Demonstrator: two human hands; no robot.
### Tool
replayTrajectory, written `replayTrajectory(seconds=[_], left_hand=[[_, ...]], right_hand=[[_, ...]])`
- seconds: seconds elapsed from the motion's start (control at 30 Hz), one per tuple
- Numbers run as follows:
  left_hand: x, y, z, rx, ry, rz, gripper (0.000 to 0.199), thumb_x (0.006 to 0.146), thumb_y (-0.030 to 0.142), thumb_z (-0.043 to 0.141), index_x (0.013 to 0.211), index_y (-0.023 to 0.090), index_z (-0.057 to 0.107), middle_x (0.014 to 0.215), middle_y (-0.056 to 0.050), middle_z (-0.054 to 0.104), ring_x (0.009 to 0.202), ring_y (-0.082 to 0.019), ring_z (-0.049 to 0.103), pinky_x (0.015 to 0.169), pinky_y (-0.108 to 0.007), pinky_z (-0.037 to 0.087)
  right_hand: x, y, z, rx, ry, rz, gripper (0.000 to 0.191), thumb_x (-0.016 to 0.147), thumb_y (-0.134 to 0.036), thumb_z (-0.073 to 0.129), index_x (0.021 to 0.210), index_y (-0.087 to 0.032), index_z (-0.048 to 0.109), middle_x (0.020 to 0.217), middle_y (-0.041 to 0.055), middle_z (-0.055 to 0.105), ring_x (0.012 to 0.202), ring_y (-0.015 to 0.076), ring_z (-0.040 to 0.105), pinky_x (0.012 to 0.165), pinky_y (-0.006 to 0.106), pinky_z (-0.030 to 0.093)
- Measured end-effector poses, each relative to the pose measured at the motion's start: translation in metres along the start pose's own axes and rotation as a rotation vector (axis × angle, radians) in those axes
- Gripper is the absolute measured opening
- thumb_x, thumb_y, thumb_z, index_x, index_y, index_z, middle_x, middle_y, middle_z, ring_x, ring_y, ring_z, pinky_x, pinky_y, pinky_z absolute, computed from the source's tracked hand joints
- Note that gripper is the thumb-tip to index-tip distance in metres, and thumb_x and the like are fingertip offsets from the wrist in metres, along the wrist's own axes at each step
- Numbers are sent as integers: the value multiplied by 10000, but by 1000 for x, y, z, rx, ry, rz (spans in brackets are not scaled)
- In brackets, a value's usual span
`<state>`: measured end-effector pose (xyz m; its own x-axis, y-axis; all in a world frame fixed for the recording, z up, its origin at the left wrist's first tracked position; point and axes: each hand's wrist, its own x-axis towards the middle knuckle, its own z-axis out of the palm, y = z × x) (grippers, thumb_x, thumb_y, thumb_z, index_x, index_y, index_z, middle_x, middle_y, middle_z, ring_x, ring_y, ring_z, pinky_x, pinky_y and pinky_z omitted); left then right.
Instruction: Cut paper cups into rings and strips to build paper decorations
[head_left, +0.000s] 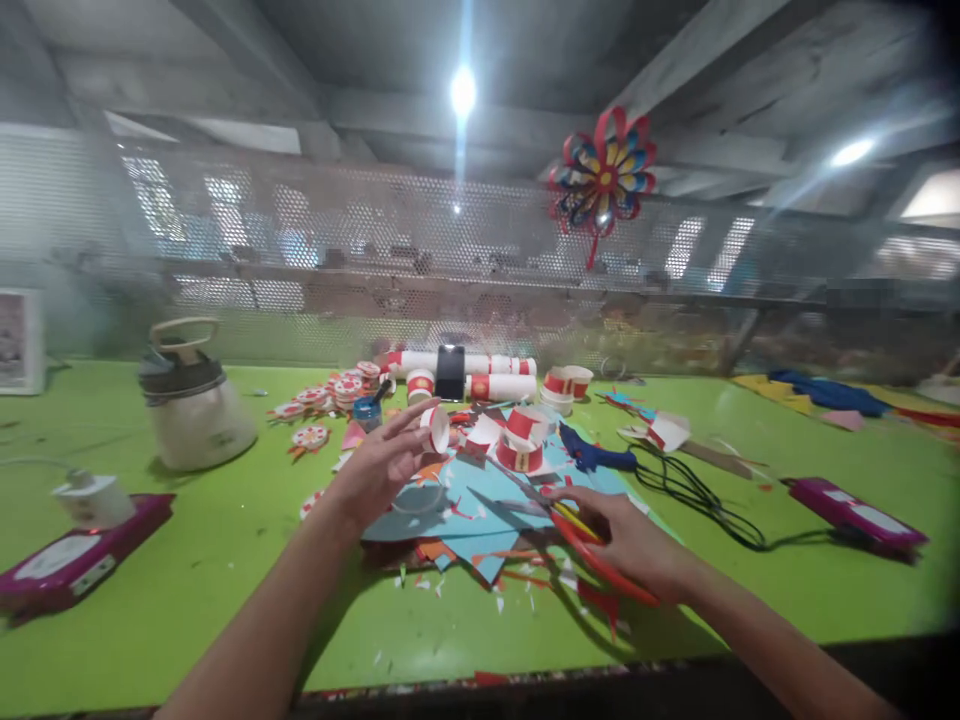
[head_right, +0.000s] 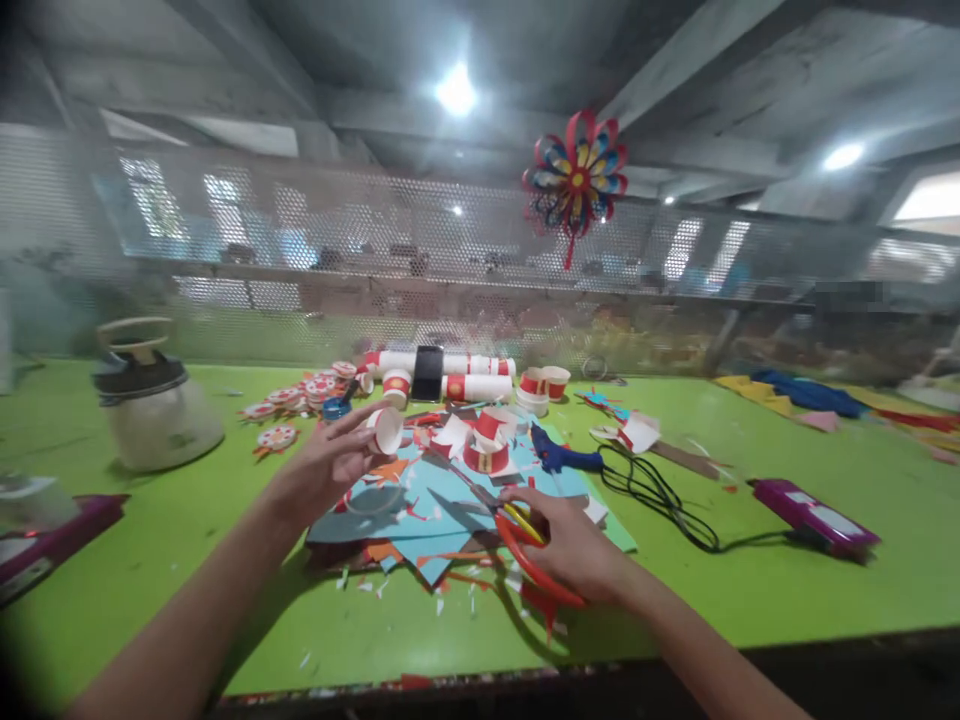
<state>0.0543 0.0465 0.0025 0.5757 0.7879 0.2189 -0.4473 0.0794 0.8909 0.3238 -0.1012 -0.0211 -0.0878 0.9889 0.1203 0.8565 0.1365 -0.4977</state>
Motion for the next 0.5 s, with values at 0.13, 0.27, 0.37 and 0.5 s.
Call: replayTrajectory(seconds=[0.13, 0.27, 0.37, 0.5], left_hand=[[-8, 3, 8, 16, -18, 64, 524, 762, 185, 674, 1262, 288, 555, 1191, -64, 621, 1023, -209, 607, 851, -319, 491], [-11, 5, 19, 63, 18, 95, 531, 728, 204, 711, 1232, 301, 574, 1249, -73, 587, 1099, -268, 574, 903, -387, 462], [-10, 5, 22, 127, 79, 121, 523, 693, 214, 738, 1195, 278, 603, 1223, -92, 599, 1085, -291, 574, 909, -435, 453], [-7, 3, 19, 135, 157, 163, 524, 687, 204, 741, 1186, 281, 598, 1181, -88, 618, 989, -272, 623, 884, -446, 465]], right_hand=[[-7, -5, -12, 314, -11, -45, 429, 781, -239, 542, 1205, -207, 485, 811, 7, 611, 655, 169, 599, 574, 264, 479], [1, -15, -15, 655, -38, -125, 227, 859, -306, 556, 1073, -257, 499, 963, 24, 578, 897, 185, 594, 785, 294, 493], [17, -22, -12, 706, -86, -141, 251, 839, -380, 603, 1031, -269, 486, 937, 14, 552, 901, 189, 584, 804, 320, 500], [39, -28, -10, 611, -120, -270, 396, 823, -572, 528, 1088, -280, 501, 957, 53, 564, 894, 234, 590, 791, 375, 517]])
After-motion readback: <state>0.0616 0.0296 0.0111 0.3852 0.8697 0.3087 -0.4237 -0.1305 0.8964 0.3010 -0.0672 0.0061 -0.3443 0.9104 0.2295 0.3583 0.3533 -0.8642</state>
